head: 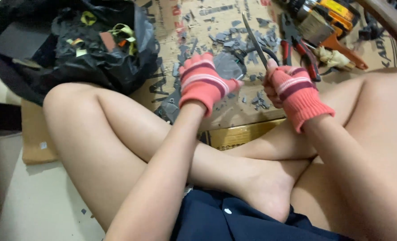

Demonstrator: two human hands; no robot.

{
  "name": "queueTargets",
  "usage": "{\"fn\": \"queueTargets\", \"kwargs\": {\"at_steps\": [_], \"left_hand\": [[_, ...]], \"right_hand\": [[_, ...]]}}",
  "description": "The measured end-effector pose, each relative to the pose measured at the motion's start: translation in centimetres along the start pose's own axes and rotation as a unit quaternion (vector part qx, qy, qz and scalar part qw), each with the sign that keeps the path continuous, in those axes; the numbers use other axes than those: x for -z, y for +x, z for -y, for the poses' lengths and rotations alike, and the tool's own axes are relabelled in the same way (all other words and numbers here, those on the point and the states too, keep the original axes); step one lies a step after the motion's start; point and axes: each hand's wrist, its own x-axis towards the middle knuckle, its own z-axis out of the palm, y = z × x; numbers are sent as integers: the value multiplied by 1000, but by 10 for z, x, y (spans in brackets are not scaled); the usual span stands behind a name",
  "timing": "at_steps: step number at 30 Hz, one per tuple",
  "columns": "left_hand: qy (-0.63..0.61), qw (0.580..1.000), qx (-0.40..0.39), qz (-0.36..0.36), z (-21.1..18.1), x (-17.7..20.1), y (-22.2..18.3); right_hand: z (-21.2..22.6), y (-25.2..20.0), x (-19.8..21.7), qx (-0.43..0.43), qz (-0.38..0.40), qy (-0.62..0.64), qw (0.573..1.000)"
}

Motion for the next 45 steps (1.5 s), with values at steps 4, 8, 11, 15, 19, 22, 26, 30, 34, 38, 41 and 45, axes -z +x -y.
{"fn": "queueTargets", "kwargs": {"at_steps": [4,8,11,15,19,22,26,30,34,38,41,45], "left_hand": [[3,997,47,56,-15,6,15],[54,998,16,-40,-27,-7,1],[84,985,-12,-150,-33,-37,-13],[137,959,-41,-246,-40,-70,-16],[38,989,-20,-142,-42,-31,-15],[45,997,58,13,-41,-6,-4],[45,998,45,-13,-42,-1,0],[13,992,98,-79,-44,23,-10],[8,991,112,-73,-24,33,-2],[7,992,115,-51,-14,32,13],[7,992,125,-33,-4,32,18],[4,993,121,-11,-3,25,33]], "right_hand": [[-5,-7,-7,-21,-39,22,999],[-18,-1,-8,32,-48,36,998],[-27,2,-6,68,-55,27,996],[-44,19,1,82,-53,57,994],[-41,2,6,105,-60,121,985],[-39,3,4,114,-44,132,984],[-34,-7,7,131,-55,128,981],[-15,-52,4,165,-27,104,980],[-19,-13,-17,103,41,78,991],[-40,49,-42,54,12,90,994],[-52,64,-61,30,-27,60,997],[-53,68,-62,-13,6,187,982]]}}
